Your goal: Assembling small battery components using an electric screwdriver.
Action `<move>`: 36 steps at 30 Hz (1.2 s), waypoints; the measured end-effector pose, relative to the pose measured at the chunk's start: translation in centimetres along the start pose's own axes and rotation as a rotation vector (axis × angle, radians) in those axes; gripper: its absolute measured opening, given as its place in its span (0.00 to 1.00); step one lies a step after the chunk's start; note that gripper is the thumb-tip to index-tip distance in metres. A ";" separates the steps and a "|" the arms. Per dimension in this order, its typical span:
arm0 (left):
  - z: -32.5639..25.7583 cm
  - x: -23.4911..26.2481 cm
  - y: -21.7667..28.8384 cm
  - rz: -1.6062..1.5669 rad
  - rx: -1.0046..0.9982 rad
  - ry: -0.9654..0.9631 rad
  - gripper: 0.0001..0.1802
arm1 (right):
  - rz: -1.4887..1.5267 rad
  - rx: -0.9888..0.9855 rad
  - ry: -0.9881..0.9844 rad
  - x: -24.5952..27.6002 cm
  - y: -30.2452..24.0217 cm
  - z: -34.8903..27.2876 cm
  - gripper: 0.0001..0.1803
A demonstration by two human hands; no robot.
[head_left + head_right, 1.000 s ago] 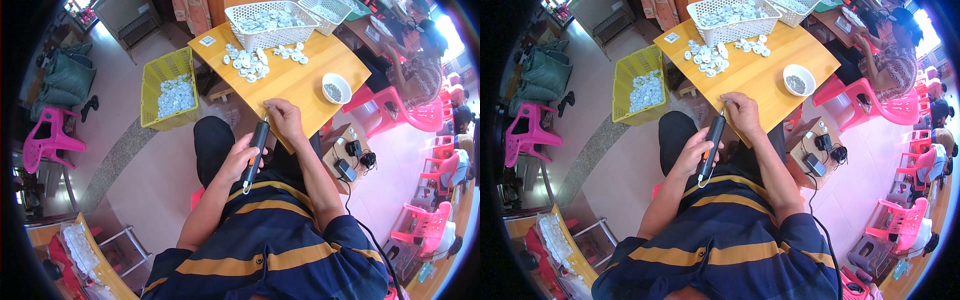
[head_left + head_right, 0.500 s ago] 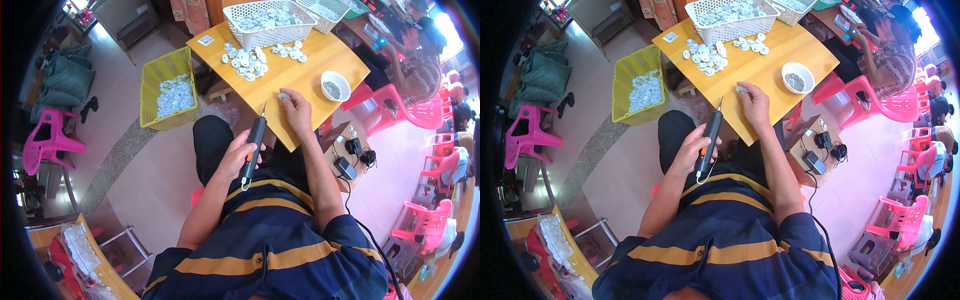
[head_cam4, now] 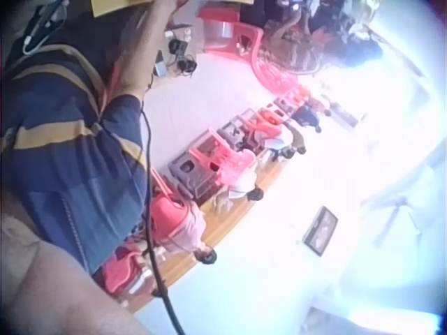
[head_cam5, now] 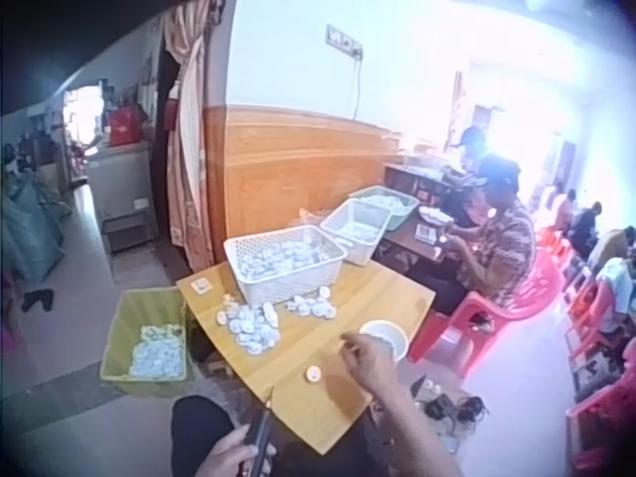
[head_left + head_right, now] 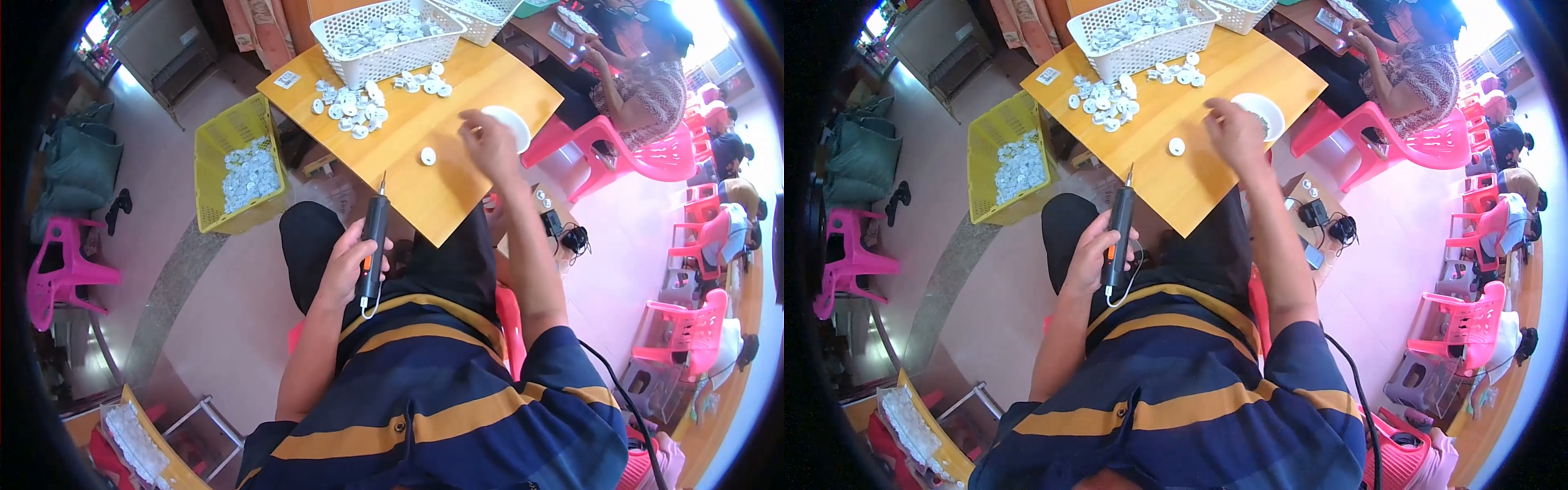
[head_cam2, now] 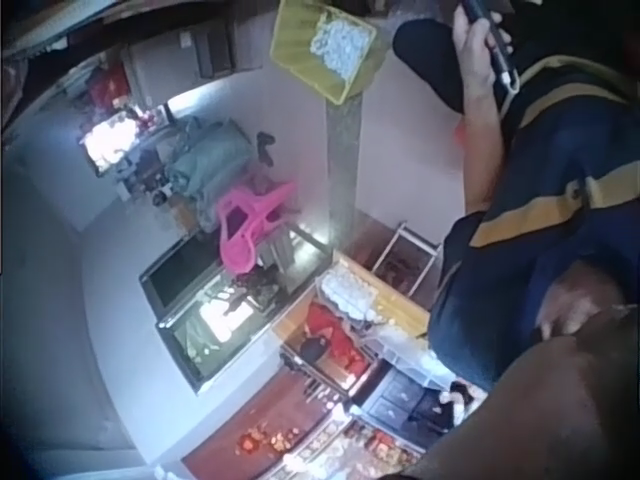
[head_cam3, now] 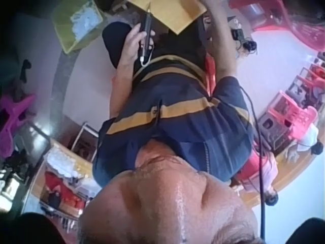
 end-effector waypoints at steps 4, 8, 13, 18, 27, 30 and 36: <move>0.2 0.0 -0.1 -0.021 -0.002 -0.017 0.26 | -0.279 -0.059 0.010 3.7 3.8 3.5 0.10; 0.1 -0.1 -0.1 -0.012 0.003 -0.009 0.25 | -0.498 -0.255 -0.170 3.2 7.6 4.8 0.10; 0.0 0.1 -0.5 -0.004 -0.011 0.000 0.28 | -0.489 -0.292 -0.169 1.7 8.7 4.4 0.11; 0.0 0.0 -0.5 -0.018 -0.028 -0.027 0.29 | -0.480 -0.247 -0.164 2.0 9.2 4.2 0.12; 0.0 -0.1 -0.3 0.016 -0.046 -0.040 0.29 | -0.315 -0.249 -0.056 2.5 8.9 3.7 0.10; -0.1 0.0 -0.4 0.019 -0.038 -0.033 0.29 | -0.355 -0.220 -0.093 2.4 9.0 3.8 0.10; 0.0 -0.3 -0.1 0.025 -0.036 -0.043 0.30 | -0.166 -0.196 0.057 3.0 8.2 3.6 0.09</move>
Point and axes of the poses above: each hand's wrist, its own z-axis towards the middle knuckle, its own x-axis out of the back of the hand, y = z × x, the point moved 1 cm from there along z, towards the middle knuckle, and after that the axes turned 10 degrees about z, right-handed, at the moved point
